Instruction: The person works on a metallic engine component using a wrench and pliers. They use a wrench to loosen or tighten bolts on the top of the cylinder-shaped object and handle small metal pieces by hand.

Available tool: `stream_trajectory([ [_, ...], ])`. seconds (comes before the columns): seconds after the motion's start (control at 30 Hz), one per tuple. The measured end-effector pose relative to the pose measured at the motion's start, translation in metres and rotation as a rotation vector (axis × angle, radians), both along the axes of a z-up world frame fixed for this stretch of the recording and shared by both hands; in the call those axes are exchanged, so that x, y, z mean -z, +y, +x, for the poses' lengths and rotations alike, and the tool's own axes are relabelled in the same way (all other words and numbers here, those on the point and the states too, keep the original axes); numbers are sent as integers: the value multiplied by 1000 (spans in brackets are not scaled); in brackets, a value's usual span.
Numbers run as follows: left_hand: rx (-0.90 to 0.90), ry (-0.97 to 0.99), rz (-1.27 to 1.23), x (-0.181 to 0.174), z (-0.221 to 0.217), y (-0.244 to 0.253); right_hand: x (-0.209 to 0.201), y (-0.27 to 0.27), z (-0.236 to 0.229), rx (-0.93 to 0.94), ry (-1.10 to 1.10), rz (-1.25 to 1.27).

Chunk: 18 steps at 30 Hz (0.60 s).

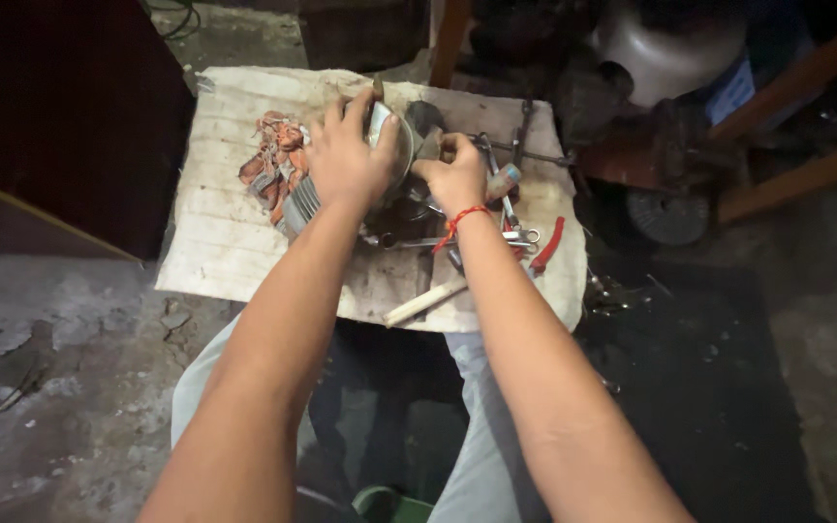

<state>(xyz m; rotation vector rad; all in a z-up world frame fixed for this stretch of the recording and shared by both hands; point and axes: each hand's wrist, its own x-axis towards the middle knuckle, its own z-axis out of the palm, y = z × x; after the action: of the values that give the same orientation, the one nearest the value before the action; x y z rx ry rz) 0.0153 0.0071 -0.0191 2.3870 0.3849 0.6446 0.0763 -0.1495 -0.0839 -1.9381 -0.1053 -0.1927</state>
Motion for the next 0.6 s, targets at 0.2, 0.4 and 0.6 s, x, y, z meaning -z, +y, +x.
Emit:
stream_trajectory([
  [0.2, 21, -24, 8, -1, -4, -2, 18, -1, 1, 33, 24, 168],
  [0.4, 51, 15, 1, -9, -14, -3, 20, -4, 4, -25, -82, 107],
  [0.6, 56, -62, 46, -4, -16, -5, 22, -4, -6, -43, 60, 143],
])
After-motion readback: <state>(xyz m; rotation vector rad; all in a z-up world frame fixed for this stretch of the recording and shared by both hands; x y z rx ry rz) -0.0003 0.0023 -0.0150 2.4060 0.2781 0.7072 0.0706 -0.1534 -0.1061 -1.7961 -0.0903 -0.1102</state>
